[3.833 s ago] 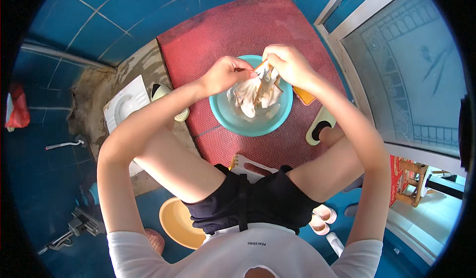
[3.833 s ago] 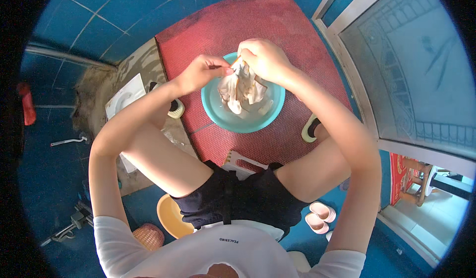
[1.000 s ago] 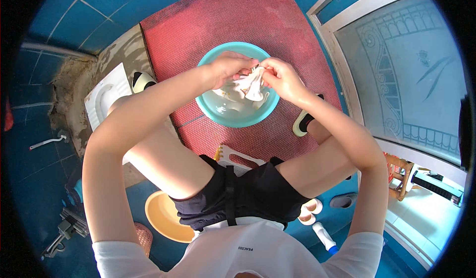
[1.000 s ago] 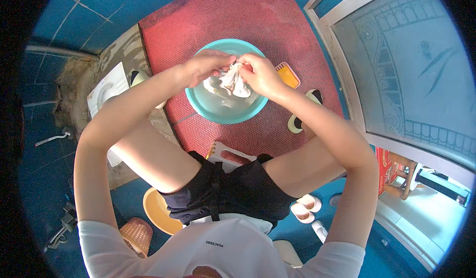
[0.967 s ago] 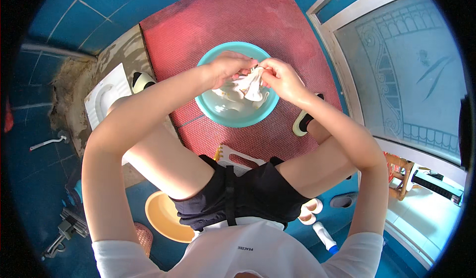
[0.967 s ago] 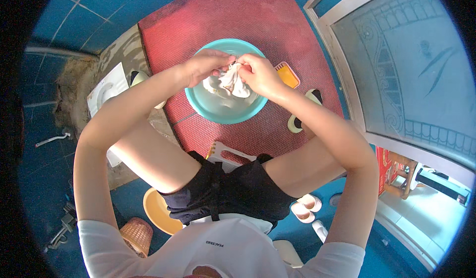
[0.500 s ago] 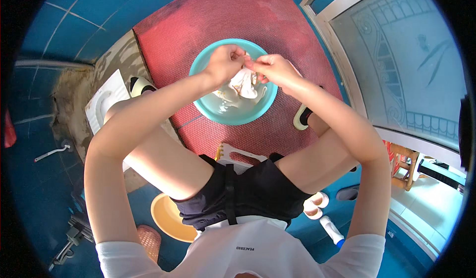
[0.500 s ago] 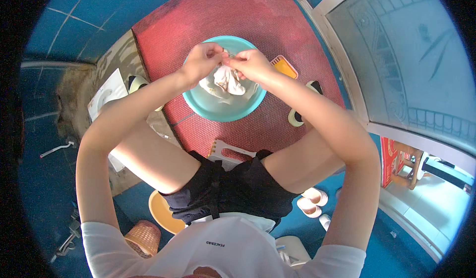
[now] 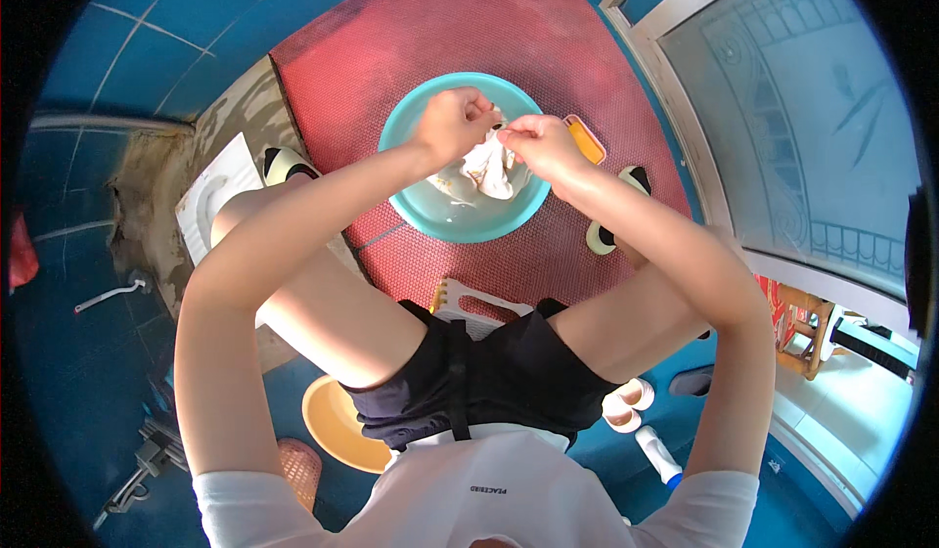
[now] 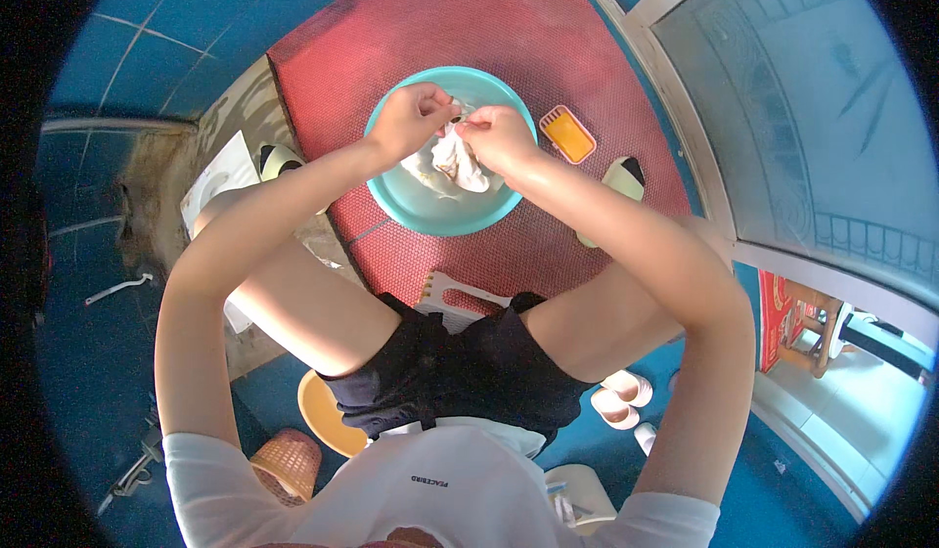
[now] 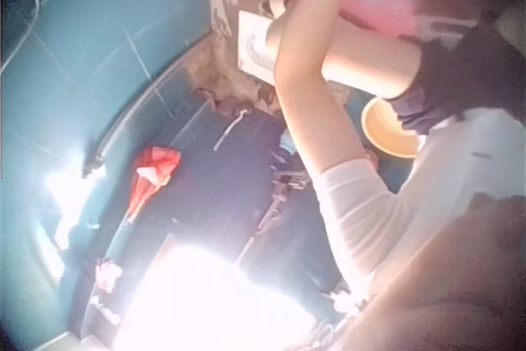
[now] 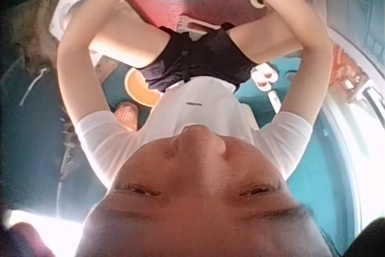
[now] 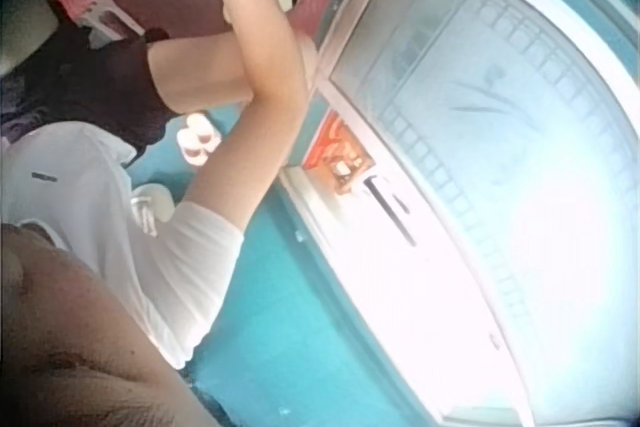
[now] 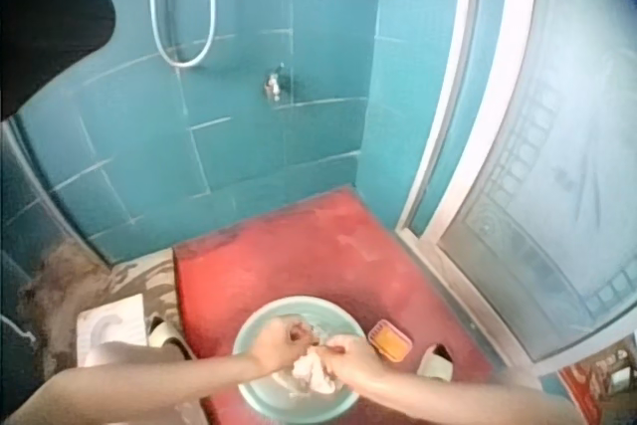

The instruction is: The person washes a garment by rinsing and scrubbing it in a basin of water, rubbing a bar of soap onto the fabric, and scrubbing the garment with both hands in the basin.

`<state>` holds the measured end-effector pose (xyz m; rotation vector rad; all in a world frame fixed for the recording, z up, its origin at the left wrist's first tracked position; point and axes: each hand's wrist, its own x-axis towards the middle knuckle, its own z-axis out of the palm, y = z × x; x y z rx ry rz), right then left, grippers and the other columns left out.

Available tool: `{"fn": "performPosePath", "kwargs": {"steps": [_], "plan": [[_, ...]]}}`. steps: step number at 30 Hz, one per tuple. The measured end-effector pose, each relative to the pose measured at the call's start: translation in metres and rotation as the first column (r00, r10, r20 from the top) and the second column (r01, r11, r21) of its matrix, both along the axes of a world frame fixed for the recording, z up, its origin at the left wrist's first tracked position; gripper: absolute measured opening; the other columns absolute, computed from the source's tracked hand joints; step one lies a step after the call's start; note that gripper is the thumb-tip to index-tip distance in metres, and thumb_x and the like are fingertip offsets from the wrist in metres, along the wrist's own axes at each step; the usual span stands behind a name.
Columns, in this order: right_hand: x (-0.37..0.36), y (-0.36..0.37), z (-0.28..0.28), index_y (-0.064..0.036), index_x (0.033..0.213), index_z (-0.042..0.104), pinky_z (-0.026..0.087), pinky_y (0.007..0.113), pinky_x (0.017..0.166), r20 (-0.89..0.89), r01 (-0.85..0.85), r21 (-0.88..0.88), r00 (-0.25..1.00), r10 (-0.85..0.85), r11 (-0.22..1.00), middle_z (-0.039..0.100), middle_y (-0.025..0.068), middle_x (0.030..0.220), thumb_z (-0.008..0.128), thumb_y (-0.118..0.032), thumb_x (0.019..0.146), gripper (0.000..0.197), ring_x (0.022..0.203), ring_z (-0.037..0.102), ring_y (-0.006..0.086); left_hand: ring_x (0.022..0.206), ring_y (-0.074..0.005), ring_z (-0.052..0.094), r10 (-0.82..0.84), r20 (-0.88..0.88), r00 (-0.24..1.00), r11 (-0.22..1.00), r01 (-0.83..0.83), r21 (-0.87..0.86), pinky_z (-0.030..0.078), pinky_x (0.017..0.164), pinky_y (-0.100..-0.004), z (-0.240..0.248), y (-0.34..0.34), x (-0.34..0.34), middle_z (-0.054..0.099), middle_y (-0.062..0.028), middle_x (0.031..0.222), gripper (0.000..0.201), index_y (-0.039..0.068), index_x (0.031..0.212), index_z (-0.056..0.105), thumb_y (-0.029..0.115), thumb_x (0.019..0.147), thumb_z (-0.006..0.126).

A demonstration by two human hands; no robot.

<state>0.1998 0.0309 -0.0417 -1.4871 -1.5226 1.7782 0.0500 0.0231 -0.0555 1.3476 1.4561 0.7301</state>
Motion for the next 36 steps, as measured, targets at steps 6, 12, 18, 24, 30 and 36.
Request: {"fn": "performPosePath", "kwargs": {"steps": [6,12,18,24,30,36], "plan": [[0.006,-0.002,0.005,0.0006,0.086,0.057,0.036,0.021,0.056,-0.018,0.036,-0.033,0.999,-0.037,0.999,0.054,0.001,0.068,0.056,-0.014,0.078,0.017,0.059,0.045,0.0069,0.083,-0.0139,0.055,0.093,0.329,0.94,0.95,0.016,-0.312,0.044,0.077,-0.024,0.019,-0.004,-0.01,0.057,-0.0087,0.088,0.025,-0.003,0.094,0.053,0.006,0.072,0.06],[0.006,0.001,0.001,-0.0021,0.087,0.057,0.034,0.019,0.054,0.005,0.02,-0.21,1.0,-0.019,0.977,0.052,-0.0014,0.067,0.056,-0.014,0.078,0.015,0.058,0.044,0.005,0.083,-0.0136,0.054,0.08,0.353,0.932,0.953,0.033,-0.302,0.043,0.077,-0.0247,0.011,-0.003,-0.01,0.057,-0.0085,0.088,0.029,-0.002,0.098,0.053,0.006,0.071,0.06],[0.001,0.0,0.001,-0.0011,0.087,0.057,0.034,0.021,0.053,-0.082,-0.153,-0.239,0.987,0.137,0.959,0.054,0.0006,0.069,0.056,-0.012,0.076,0.015,0.057,0.045,0.0071,0.068,-0.0112,0.051,0.215,0.363,0.907,0.952,-0.112,-0.283,0.043,0.061,-0.0238,-0.004,0.006,-0.013,0.055,-0.0066,0.076,0.021,-0.002,0.092,0.055,0.005,0.072,0.058],[0.013,0.015,0.016,-0.0018,0.088,0.058,0.038,0.025,0.069,0.031,-0.143,-0.144,0.988,0.149,0.979,0.056,0.0033,0.08,0.056,-0.014,0.075,0.018,0.072,0.047,0.0114,0.077,-0.0112,0.052,0.377,0.25,0.892,0.888,-0.272,-0.37,0.042,0.071,-0.0232,-0.019,0.026,-0.037,0.056,-0.0047,0.086,0.022,0.003,0.096,0.052,0.011,0.076,0.053],[0.02,0.027,0.015,-0.0006,0.079,0.058,0.035,0.028,0.077,-0.149,-0.03,-0.234,0.989,-0.005,0.972,0.056,0.0065,0.079,0.055,-0.015,0.072,0.016,0.078,0.049,0.0138,0.098,-0.015,0.045,0.19,0.199,0.961,0.737,-0.006,-0.676,0.031,0.088,-0.0339,-0.019,0.009,-0.026,0.053,-0.005,0.098,0.036,0.007,0.102,0.052,0.031,0.075,0.056],[0.012,0.021,0.043,-0.0042,0.074,0.054,0.036,0.024,0.066,-0.236,-0.114,-0.178,0.969,0.07,0.977,0.052,0.0017,0.071,0.047,-0.013,0.073,0.011,0.068,0.046,0.0106,0.099,-0.0161,0.043,0.275,0.357,0.893,0.862,-0.065,-0.503,0.031,0.087,-0.0343,0.009,-0.004,-0.006,0.052,-0.0058,0.098,0.038,0.007,0.103,0.052,0.032,0.075,0.058]]}}
